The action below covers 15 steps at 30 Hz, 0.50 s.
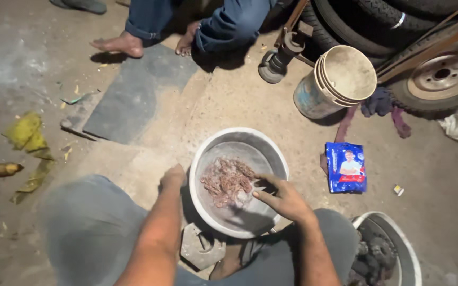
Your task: The person sits on the floor with a metal bowl between their legs and pulls brownish copper wire windings out of a motor armature by hand. They pick apart the windings, separate pieces of wire, and work the armature over the bowl, letting loose wire fall into it.
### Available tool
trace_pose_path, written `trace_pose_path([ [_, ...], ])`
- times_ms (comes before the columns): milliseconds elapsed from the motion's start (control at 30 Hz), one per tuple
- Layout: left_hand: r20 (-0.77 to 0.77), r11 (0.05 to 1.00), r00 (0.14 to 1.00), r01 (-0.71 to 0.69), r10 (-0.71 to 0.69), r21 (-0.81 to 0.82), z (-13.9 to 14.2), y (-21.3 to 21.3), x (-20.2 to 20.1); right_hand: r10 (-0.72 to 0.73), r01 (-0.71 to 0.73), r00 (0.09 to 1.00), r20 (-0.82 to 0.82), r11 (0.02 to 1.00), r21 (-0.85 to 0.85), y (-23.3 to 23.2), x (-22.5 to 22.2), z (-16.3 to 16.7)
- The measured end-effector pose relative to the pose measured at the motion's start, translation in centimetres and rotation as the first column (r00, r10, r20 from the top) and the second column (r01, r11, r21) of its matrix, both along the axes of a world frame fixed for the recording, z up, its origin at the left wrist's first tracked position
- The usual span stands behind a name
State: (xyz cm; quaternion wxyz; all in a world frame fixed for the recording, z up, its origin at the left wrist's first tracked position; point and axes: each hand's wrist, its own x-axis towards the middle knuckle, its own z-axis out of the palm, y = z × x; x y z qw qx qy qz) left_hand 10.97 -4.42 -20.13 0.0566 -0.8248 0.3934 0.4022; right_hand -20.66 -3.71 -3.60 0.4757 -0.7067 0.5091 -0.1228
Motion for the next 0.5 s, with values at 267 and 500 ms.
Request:
trace_pose_path([
  [267, 0.138, 0.969, 0.961, 0.245, -0.24, -0.019, -1.7, -0.8, -1.4, -0.058, 0.047, 0.995, -0.086, 0.992, -0.119, -1.8, 0.3, -2.4],
  [500, 0.091, 0.976, 0.985, -0.126, 0.144, -0.178, 1.2, -0.8, 1.3, -0.126, 0.12, 0.988, -0.087, 0.99, -0.07, -2.5, 0.7, -3.0],
])
